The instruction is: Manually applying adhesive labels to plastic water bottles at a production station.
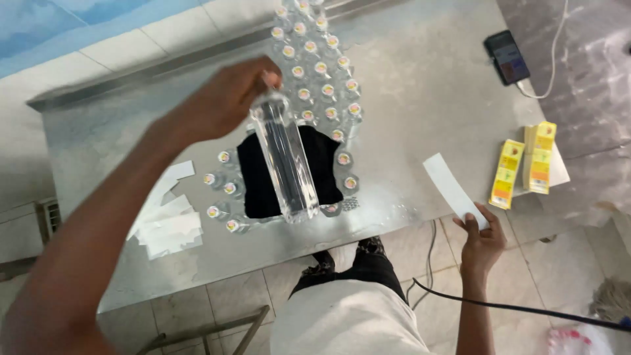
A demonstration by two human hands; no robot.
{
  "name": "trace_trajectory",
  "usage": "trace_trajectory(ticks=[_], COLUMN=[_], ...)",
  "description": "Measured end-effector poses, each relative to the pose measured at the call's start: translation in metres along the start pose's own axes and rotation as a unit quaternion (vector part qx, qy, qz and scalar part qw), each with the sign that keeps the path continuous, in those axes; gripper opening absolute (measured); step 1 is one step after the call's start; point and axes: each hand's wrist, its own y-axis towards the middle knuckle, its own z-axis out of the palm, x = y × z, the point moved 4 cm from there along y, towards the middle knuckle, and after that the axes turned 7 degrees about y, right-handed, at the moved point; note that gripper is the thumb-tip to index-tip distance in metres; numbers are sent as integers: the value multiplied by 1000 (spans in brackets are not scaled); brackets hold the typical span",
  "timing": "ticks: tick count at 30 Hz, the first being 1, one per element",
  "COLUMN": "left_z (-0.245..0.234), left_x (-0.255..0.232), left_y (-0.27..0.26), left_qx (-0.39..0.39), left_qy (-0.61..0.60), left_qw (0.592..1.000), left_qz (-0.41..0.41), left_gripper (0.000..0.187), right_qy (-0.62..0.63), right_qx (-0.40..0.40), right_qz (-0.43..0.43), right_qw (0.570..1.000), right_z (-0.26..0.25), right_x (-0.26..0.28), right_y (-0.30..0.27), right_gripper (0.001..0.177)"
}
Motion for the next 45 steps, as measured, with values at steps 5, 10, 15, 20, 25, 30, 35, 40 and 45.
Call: trace_trajectory(ticks=[5, 10, 15, 20, 25, 30, 35, 40, 45], left_z=[77, 135, 134, 212, 265, 299, 330, 362, 365], left_x=[92, 136, 69, -102, -116, -125, -142, -132, -124], left_y=[12, 41, 60, 78, 100, 87, 66, 39, 32], left_qx=[71, 109, -103, -109, -71, 9, 20, -96, -149], left_qy=[-75, -125, 265, 121, -104, -293, -287, -352, -372], left_qw=[995, 986, 955, 967, 992, 845, 770, 735, 715], left_qz=[12, -22, 80, 196, 18, -448, -570, -572, -573], left_gripper=[40, 51, 50, 85, 39, 38, 41, 36, 34], right_qy=[-33, 36, 22, -3, -18, -166, -89, -34, -17], right_qx=[36, 13, 137, 474, 644, 179, 150, 222, 221], right_qz=[60, 43, 66, 13, 15, 8, 155, 251, 215], right_qw=[997, 998, 988, 880, 765, 970, 972, 942, 951], right_z=[15, 27, 81, 117, 130, 105, 109, 142, 143], right_x=[21, 35, 93, 124, 93, -108, -214, -238, -247], right_y=[-22, -1, 57, 116, 236, 510, 631, 645, 647], right_gripper=[30, 34, 27, 23, 32, 27, 30, 18, 22])
